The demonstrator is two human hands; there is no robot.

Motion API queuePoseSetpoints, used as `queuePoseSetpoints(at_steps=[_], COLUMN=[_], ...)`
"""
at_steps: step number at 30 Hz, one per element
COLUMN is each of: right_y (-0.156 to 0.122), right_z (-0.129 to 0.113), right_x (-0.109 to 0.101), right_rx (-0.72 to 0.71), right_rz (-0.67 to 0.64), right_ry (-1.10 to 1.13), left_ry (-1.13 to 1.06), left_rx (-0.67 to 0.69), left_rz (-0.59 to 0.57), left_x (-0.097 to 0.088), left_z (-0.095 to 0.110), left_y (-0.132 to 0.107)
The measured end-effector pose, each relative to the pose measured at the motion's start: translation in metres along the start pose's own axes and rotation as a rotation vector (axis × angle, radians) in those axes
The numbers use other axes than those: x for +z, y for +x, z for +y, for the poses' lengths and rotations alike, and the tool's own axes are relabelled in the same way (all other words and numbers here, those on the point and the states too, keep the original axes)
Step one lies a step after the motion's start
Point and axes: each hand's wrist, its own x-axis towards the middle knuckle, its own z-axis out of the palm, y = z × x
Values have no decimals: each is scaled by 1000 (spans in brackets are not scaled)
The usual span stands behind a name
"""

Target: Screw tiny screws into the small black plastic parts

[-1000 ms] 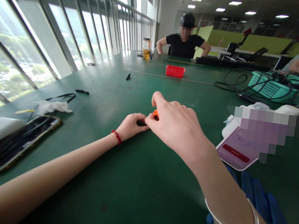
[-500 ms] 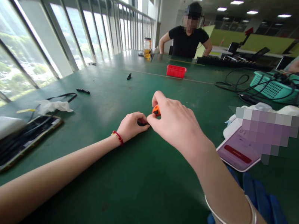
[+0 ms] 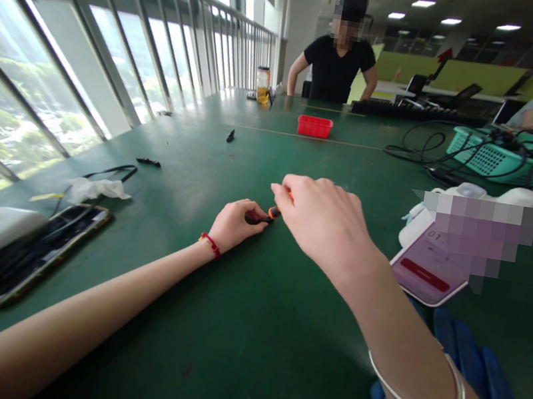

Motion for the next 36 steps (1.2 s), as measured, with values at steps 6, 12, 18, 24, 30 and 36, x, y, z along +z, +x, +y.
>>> queuePoseSetpoints(at_steps=[6, 12, 18, 24, 30, 36], right_y=[0, 2, 5, 1, -2, 2], right_z=[2, 7, 3, -7, 0, 13], right_x=[-2, -1, 5, 6, 0, 0], right_rx=[-54, -48, -92, -110, -186, -308], right_rz=[-41, -24, -60, 60, -72, -109], right_ry=[75, 87, 220, 123, 128, 223], left_ry=[-8, -12, 6, 11, -9, -35], left_rx=[14, 1, 40, 36, 12, 4], left_rz=[4, -3, 26, 20, 2, -18], left_x=[0, 1, 1, 0, -1, -1], left_z=[-1, -1, 1, 3, 0, -2], left_y=[0, 1, 0, 1, 1, 1])
